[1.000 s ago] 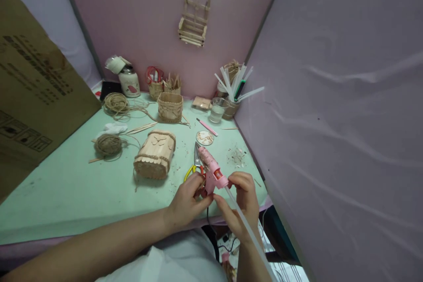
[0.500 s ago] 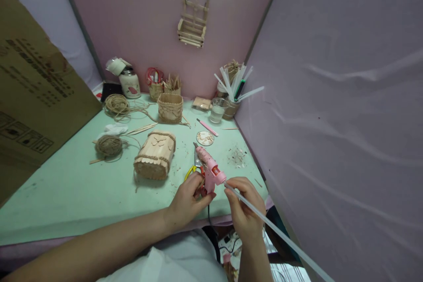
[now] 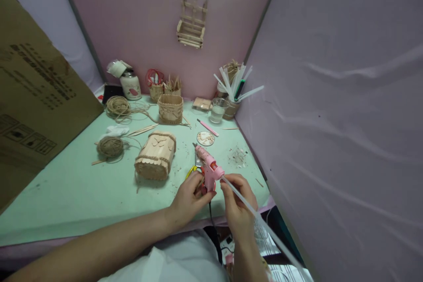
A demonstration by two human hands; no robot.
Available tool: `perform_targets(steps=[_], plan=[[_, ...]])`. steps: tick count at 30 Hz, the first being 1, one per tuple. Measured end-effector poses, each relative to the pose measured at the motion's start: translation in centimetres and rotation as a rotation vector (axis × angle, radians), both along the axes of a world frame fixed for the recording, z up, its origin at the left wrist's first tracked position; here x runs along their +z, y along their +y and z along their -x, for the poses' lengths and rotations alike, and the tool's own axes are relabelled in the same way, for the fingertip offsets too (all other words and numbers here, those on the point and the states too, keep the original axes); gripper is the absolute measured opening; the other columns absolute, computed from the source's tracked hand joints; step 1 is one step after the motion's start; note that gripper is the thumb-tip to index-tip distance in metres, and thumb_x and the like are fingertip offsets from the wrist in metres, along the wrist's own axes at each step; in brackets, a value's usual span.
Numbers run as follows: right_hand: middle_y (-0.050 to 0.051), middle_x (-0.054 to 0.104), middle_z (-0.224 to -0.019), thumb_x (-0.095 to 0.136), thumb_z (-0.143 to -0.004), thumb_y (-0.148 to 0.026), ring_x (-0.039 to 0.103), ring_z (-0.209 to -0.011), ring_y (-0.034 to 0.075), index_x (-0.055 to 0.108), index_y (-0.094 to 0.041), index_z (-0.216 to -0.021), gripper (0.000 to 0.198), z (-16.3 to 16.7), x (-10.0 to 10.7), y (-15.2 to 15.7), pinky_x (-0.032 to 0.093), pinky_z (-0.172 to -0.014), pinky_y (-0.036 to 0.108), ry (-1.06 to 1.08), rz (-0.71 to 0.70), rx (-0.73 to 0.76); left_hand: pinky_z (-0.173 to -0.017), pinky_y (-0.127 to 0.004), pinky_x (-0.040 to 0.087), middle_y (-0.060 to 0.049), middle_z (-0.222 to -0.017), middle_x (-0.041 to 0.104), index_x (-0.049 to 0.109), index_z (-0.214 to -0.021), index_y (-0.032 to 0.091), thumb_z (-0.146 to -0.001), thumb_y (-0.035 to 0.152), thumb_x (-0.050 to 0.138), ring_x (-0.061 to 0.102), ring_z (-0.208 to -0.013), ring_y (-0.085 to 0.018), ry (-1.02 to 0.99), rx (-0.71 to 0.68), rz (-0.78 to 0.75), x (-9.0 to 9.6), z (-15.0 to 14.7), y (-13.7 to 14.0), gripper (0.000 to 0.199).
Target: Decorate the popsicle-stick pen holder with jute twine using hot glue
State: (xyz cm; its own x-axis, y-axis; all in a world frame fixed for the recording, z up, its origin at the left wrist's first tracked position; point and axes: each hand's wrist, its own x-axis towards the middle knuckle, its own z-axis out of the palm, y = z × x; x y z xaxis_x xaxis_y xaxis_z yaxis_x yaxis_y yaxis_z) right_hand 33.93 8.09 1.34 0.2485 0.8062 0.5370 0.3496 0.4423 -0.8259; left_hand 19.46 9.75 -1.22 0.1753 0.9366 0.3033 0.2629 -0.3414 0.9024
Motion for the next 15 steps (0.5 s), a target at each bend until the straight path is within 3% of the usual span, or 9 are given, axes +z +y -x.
perform_targets(steps=[3, 6, 9, 11, 15], plan=[[0.002, 0.063, -0.086, 0.073, -0.077, -0.029, 0.062, -0.073, 0.015, 0.062, -0.021, -0.099, 0.026, 1.1, -0.8, 0.6, 0.054, -0.067, 0.028, 0.123, 0.028, -0.030, -0.067, -0.027, 0.037, 0.000, -0.081, 0.050, 0.047, -0.076, 0.020, -0.082, 0.029, 0.061, 0.047, -0.074, -0.015, -0.009, 0.035, 0.026, 0.0, 0.0, 0.2, 0.017], [0.003, 0.066, -0.084, 0.069, -0.079, -0.036, 0.063, -0.071, 0.016, 0.062, -0.020, -0.104, 0.031, 1.7, -1.3, 1.3, 0.055, -0.065, 0.029, 0.145, 0.157, 0.088, -0.066, -0.028, 0.037, 0.000, -0.080, 0.050, 0.048, -0.077, 0.020, -0.081, 0.029, 0.063, 0.047, -0.074, -0.016, 0.004, 0.041, 0.032, 0.0, 0.1, 0.3, 0.018], [0.005, 0.071, -0.078, 0.064, -0.082, -0.044, 0.066, -0.070, 0.020, 0.069, -0.018, -0.096, 0.030, 1.8, -1.2, 1.9, 0.055, -0.062, 0.030, 0.060, 0.311, 0.194, -0.070, -0.029, 0.040, -0.001, -0.082, 0.053, 0.050, -0.078, 0.019, -0.079, 0.022, 0.062, 0.050, -0.079, -0.017, 0.037, -0.006, 0.000, 0.0, 0.0, 0.2, 0.013], [0.005, 0.072, -0.071, 0.064, -0.081, -0.050, 0.066, -0.067, 0.021, 0.073, -0.018, -0.085, 0.034, 1.9, -1.1, 2.1, 0.053, -0.058, 0.030, 0.001, 0.378, 0.164, -0.073, -0.030, 0.042, -0.003, -0.086, 0.057, 0.053, -0.082, 0.019, -0.078, 0.018, 0.062, 0.053, -0.082, -0.018, 0.110, -0.065, 0.014, 0.0, 0.0, 0.0, 0.010], [0.007, 0.072, -0.071, 0.058, -0.082, -0.060, 0.066, -0.070, 0.022, 0.075, -0.016, -0.088, 0.048, 2.0, -0.9, 1.7, 0.051, -0.059, 0.030, 0.035, 0.436, 0.103, -0.078, -0.035, 0.047, -0.009, -0.105, 0.059, 0.059, -0.105, 0.018, -0.075, 0.027, 0.072, 0.057, -0.091, -0.023, 0.303, -0.114, 0.091, 1.1, 1.6, -1.3, 0.034]])
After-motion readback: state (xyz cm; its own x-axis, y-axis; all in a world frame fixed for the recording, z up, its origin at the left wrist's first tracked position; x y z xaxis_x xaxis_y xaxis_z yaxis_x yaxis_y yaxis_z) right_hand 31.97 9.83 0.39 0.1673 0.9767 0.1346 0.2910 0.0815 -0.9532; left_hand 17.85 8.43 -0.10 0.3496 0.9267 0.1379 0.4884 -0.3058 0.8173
